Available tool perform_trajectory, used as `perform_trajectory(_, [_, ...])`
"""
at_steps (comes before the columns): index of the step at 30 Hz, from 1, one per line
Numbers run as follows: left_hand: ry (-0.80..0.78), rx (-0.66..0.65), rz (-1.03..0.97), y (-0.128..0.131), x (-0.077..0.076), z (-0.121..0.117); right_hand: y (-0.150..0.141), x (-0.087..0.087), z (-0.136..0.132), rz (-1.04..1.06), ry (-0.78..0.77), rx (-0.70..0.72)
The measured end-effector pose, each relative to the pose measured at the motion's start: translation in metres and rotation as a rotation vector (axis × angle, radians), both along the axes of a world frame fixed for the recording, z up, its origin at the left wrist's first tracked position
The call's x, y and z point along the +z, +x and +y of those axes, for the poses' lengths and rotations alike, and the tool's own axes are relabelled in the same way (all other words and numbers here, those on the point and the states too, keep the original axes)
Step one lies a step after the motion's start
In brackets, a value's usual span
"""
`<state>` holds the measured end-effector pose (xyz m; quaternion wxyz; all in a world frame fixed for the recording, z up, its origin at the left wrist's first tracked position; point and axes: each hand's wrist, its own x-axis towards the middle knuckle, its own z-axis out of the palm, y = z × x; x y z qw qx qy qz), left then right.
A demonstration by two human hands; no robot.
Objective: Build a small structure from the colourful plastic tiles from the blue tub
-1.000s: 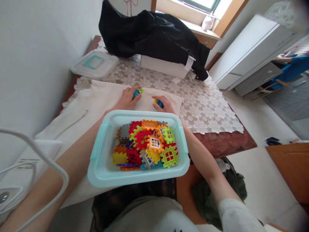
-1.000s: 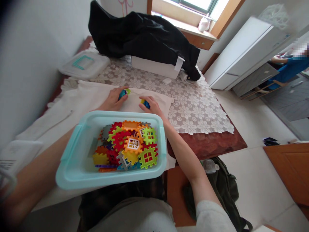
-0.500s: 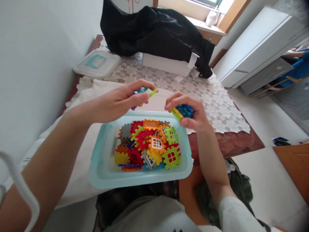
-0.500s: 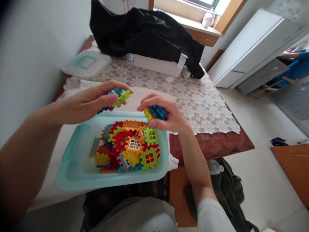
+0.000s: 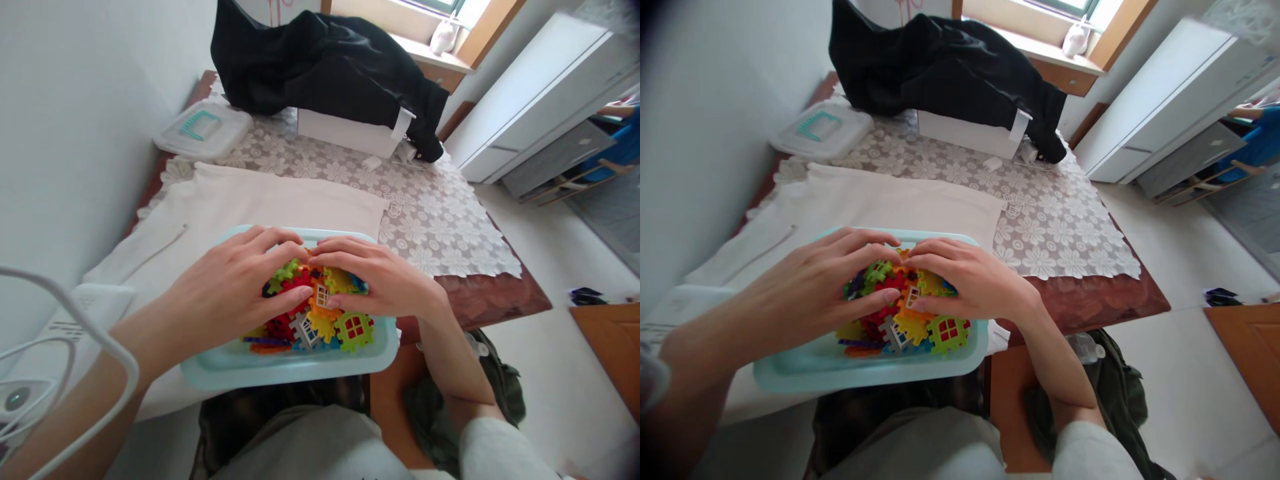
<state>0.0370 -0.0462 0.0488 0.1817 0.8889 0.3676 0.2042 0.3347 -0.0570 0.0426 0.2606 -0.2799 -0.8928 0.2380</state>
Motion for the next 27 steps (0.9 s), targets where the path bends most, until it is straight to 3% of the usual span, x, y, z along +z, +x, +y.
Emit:
perform_trajectory(5, [-0.062, 0.02, -0.124, -0.001, 0.008, 0.007, 0.003, -0.008, 0.01, 0.104, -0.013, 0.073])
perform_trajectory(9, [-0.09, 0.11, -0.346, -0.009, 0.01, 0.014, 0.012, -0.013, 0.015, 0.168, -0.032, 0.034])
perform_trajectory(12, [-0.205, 0.175, -0.508, -0.022, -0.006, 0.024, 0.02, -0.02, 0.015, 0.178, -0.006, 0.056])
perform_trajectory(15, [-0.383, 0.202, -0.617, -0.035, -0.032, 0.034, 0.028, -0.032, 0.01, 0.208, 0.043, 0.071])
perform_trajectory(19, [-0.486, 0.186, -0.627, -0.041, -0.06, 0.036, 0.04, -0.054, -0.005, 0.167, 0.112, -0.059])
perform_trajectory(23, [-0.595, 0.178, -0.722, -0.037, -0.066, 0.03, 0.056, -0.077, -0.022, 0.204, 0.308, -0.107])
perform_trajectory(27, [-0.906, 0.18, -0.972, -0.034, -0.06, 0.027, 0.068, -0.091, -0.024, 0.17, 0.546, -0.046])
